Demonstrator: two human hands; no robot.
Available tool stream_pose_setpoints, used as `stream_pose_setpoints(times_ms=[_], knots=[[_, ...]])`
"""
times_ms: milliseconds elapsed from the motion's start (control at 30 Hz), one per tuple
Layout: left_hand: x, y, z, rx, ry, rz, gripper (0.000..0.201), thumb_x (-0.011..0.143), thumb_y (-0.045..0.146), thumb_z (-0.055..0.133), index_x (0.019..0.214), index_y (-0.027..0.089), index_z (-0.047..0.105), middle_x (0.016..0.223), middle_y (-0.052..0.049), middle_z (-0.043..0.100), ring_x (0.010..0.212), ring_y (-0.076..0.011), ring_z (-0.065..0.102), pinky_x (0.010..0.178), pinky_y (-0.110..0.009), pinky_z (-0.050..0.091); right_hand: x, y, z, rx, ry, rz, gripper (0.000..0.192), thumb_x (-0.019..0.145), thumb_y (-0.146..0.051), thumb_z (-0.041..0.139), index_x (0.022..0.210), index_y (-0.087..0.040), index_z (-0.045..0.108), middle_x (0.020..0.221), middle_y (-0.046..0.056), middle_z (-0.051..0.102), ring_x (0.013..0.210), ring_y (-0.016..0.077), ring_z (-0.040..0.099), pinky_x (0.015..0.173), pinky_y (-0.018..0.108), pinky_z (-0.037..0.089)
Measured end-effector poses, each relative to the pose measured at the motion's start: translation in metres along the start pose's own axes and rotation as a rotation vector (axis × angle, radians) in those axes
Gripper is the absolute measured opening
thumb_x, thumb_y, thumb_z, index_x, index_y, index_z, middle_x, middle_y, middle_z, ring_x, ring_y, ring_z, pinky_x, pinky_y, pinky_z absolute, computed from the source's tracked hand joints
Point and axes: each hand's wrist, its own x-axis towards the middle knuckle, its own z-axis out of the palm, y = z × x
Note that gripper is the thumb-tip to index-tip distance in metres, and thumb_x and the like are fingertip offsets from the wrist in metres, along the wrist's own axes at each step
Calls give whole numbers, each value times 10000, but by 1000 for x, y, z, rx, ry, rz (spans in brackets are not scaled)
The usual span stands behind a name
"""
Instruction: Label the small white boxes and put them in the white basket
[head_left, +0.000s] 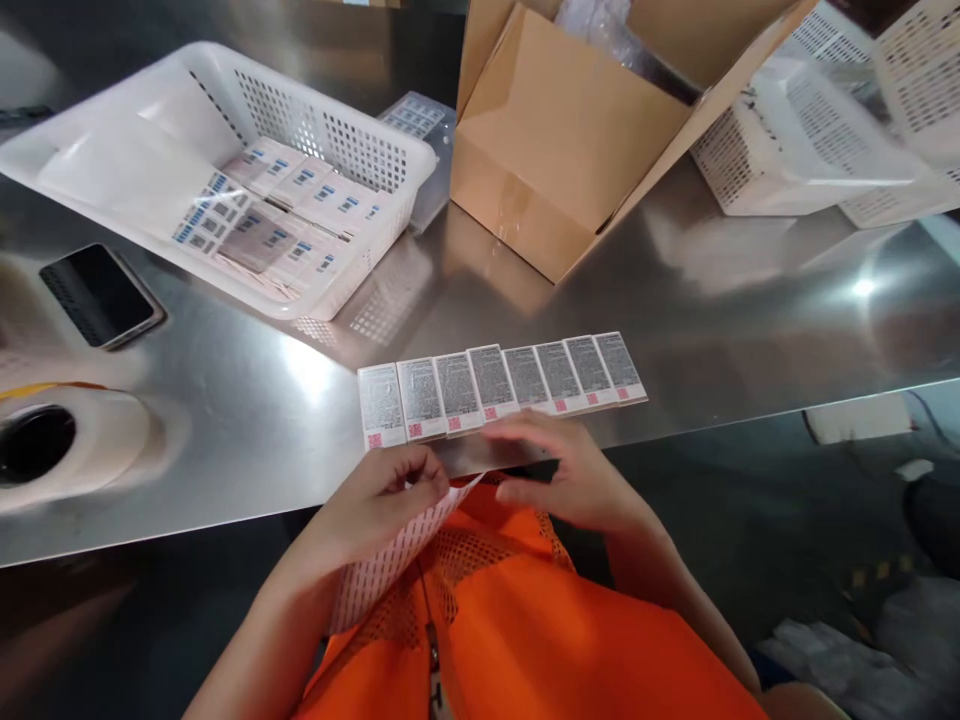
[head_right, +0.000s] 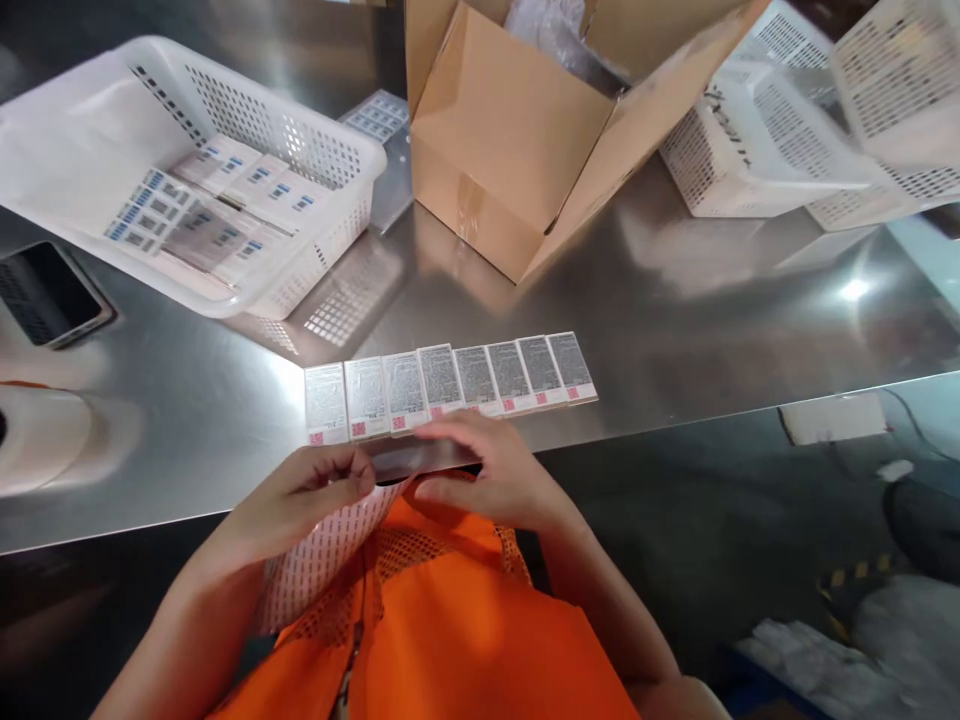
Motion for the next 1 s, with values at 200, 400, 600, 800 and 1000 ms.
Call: stream_pose_setpoints(times_ms=[200, 400, 600, 800, 1000], knots=[[-2, 15, 7, 422, 86, 161, 177, 913, 252, 485, 817, 202, 625, 792, 8, 612, 784, -164, 527, 719, -300, 354, -4, -9, 16, 4, -122, 20, 81, 882, -216, 667, 830, -203, 728, 771, -3, 722, 715, 126, 631, 657, 234, 448], [-10, 31, 11, 514, 60, 181, 129, 903, 254, 552, 848, 228, 665, 796, 35, 646, 740, -126, 553, 672, -257, 366, -12, -9, 18, 101, -91, 124, 59, 847, -225, 680, 798, -198, 702, 757, -12, 691, 692, 117, 621, 624, 222, 444], [-8, 31, 12, 367, -35, 36, 144, 866, 246, 561, 760, 196, 644, 687, 43, 589, 622, -103, 490, 553, -230, 325, -16, -3, 23, 123, -86, 5, 56, 833, -262, 725, 807, -216, 706, 786, -14, 708, 725, 119, 635, 664, 231, 458], [-2, 27, 17, 108, -132, -60, 164, 850, 287, 575, 758, 163, 629, 677, 23, 547, 639, -117, 452, 575, -245, 318, -17, 2, 20, 46, 14, -207, 71, 831, -270, 754, 845, -234, 694, 795, -16, 713, 784, 141, 635, 747, 288, 470], [3, 20, 19, -93, -150, -34, 176, 854, 298, 625, 748, 160, 595, 645, 45, 495, 595, -95, 391, 547, -242, 277, -15, 1, 17, -3, 85, -337, 47, 881, -235, 695, 834, -226, 692, 773, 4, 710, 759, 150, 651, 753, 320, 483]])
